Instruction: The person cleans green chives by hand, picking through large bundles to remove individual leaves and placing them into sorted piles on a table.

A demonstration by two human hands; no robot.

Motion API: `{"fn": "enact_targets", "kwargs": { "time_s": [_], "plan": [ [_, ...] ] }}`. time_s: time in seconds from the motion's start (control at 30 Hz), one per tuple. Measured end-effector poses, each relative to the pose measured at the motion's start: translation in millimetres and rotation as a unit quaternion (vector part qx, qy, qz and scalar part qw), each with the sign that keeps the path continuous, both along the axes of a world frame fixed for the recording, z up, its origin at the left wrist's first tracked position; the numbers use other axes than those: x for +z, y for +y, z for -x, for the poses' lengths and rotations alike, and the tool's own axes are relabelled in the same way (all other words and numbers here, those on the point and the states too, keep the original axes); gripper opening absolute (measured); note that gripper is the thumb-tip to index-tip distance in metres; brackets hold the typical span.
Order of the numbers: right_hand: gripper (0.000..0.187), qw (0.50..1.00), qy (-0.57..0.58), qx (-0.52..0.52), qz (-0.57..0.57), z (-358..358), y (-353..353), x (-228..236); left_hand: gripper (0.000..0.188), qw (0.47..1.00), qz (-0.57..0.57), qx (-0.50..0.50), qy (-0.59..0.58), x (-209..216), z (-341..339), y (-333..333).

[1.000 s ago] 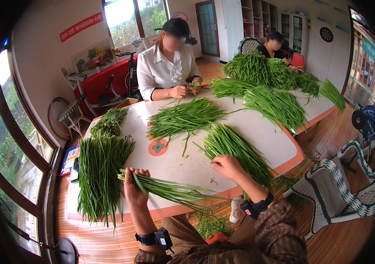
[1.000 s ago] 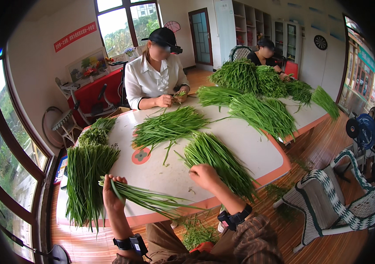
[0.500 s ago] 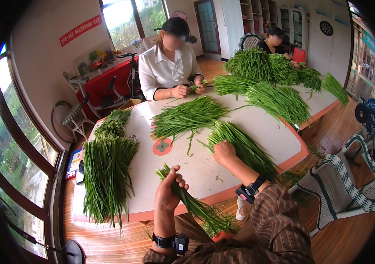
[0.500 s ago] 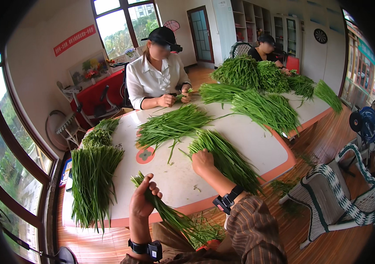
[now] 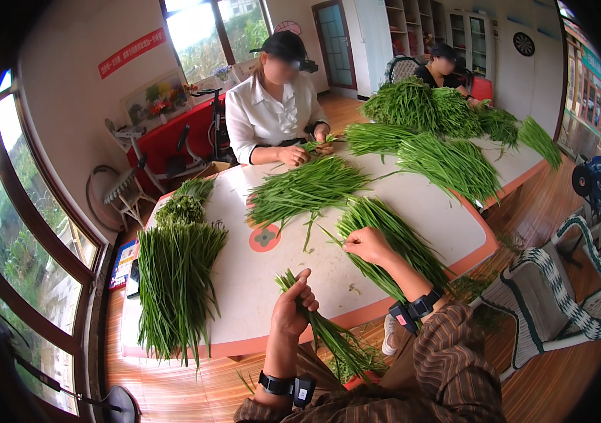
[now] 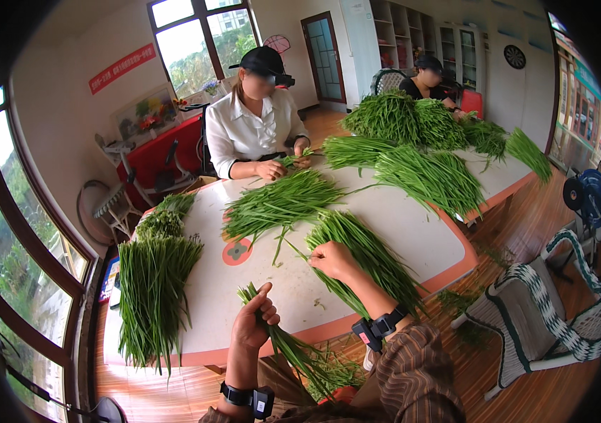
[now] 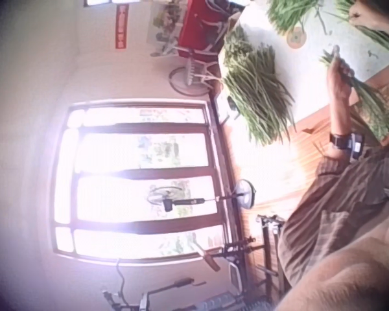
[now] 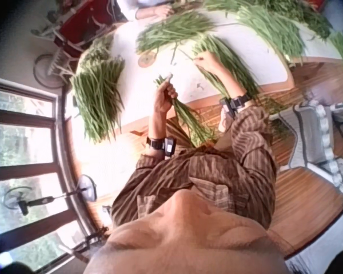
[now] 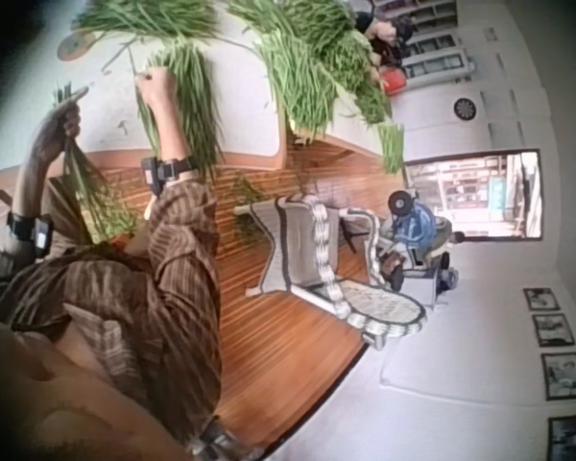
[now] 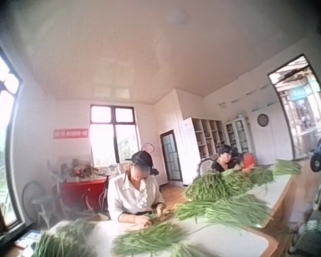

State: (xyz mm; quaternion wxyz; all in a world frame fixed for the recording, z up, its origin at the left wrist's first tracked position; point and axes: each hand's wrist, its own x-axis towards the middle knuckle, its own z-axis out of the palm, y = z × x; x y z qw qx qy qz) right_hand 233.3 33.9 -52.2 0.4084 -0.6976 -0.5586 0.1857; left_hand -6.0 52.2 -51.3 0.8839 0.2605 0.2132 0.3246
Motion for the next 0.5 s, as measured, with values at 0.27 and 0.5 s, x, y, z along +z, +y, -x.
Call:
{"fn": "enact_targets", "kwargs": {
  "time_s": [0.27, 0.5],
  "plan": [
    [0.020, 0.985, -0.149, -0.069, -0.052, 10, 2, -2, 0.025, 1.000, 0.005, -0.007, -0.006, -5, -1, 0],
    [0.018, 0.996, -0.038, 0.045, -0.062, 18, -12, 8, 0.028, 1.000, 0.013, -0.003, -0.001, -7, -4, 3]
  ]
}}
